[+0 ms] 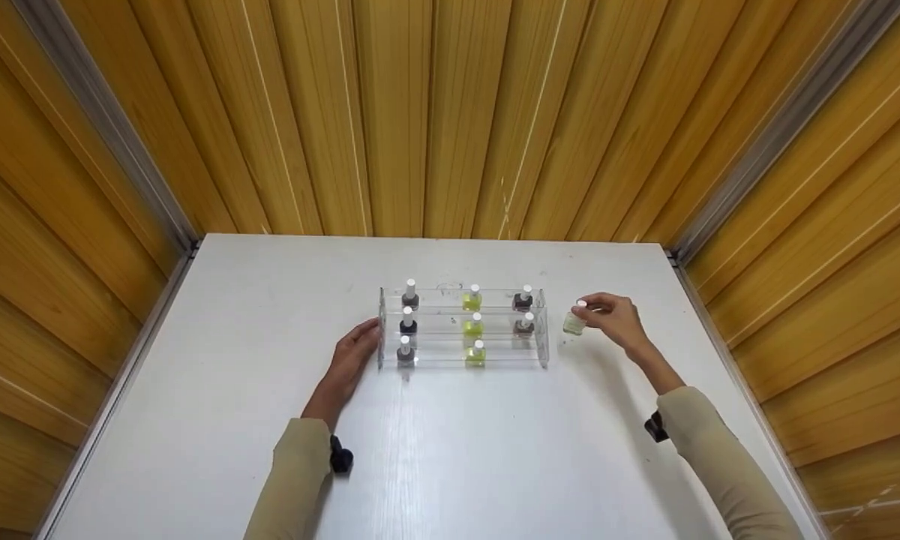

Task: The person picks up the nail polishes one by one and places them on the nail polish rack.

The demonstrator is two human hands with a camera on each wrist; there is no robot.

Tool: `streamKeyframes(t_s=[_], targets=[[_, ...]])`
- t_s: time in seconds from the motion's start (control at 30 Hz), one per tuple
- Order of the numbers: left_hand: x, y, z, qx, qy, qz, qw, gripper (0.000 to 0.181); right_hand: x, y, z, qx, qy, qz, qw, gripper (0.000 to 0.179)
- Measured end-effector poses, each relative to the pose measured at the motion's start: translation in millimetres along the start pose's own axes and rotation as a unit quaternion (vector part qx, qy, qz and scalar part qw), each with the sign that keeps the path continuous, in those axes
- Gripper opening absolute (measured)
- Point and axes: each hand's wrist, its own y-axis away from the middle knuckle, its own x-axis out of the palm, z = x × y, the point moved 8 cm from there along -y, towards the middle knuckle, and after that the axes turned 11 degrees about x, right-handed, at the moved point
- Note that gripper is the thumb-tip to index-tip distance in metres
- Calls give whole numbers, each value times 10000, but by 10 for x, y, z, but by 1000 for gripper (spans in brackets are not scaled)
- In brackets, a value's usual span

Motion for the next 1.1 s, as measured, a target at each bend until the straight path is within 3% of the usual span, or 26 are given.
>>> streamKeyframes(t_s=[0.53,0.87,1.1], targets=[[-10,-1,-1,57,66,-18,10000,48,379,127,346,-414,191,547,9975,34],[5,1,-37,91,65,45,9999,50,518,189,364,-570,202,732,9955,33],[0,10,-14,-18,18,19,10000,53,665,280,326,-427,143,822,9956,31]])
